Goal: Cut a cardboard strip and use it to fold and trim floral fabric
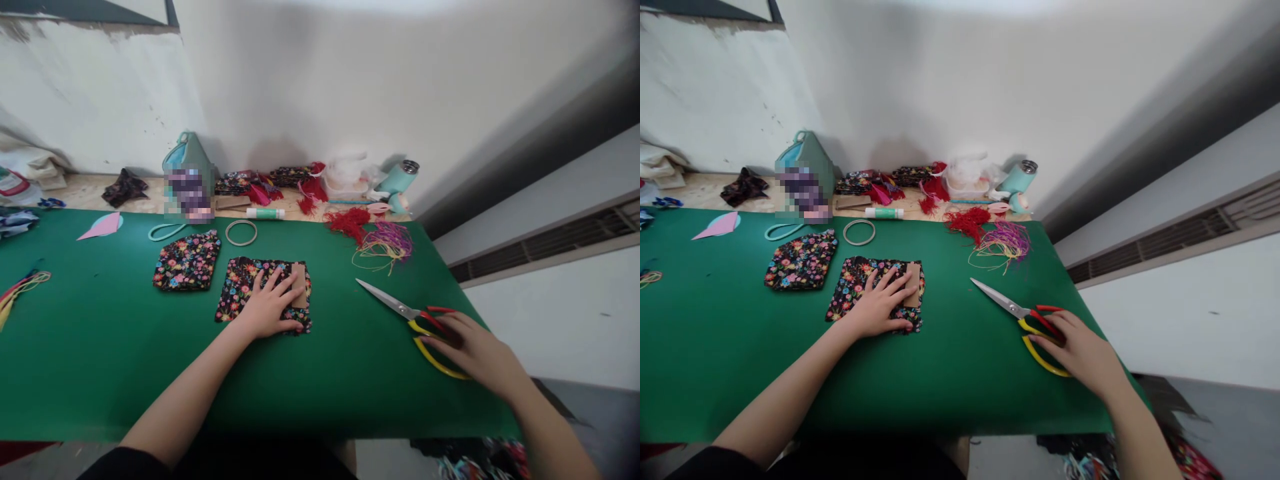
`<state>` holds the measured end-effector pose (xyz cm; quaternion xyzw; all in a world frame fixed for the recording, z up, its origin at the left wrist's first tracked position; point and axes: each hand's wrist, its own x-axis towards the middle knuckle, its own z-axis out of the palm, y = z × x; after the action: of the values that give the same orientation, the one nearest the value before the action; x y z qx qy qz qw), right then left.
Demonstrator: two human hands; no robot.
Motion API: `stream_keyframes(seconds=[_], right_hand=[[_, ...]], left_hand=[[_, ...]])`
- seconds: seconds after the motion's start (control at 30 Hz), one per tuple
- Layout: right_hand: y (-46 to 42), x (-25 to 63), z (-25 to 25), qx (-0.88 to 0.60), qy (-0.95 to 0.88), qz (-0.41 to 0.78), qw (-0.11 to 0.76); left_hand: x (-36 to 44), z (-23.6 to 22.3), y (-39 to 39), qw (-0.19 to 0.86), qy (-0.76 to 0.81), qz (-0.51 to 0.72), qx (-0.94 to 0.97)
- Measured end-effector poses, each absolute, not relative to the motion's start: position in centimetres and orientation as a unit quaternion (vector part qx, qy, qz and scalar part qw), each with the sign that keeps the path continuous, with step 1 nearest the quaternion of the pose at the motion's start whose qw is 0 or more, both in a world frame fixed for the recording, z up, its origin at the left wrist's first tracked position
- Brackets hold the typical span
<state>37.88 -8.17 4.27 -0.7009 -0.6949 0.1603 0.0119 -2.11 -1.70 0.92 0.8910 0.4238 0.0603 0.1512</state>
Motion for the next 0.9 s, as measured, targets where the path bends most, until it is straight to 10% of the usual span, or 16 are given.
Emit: stream_keyframes(seconds=[0.43, 0.9], right_hand=[[-6.0, 34.2, 4.7, -0.648, -0.761, -0.030, 0.006], [2.5, 16.2, 3.4, -0.391, -0.899, 0.167, 0.107]], left_hand=[[-2.2, 0.5, -1.8, 0.123, 0.419, 0.075, 0.897], [-1.8, 0.8, -1.9, 0.073, 0.491, 0.049, 0.867]])
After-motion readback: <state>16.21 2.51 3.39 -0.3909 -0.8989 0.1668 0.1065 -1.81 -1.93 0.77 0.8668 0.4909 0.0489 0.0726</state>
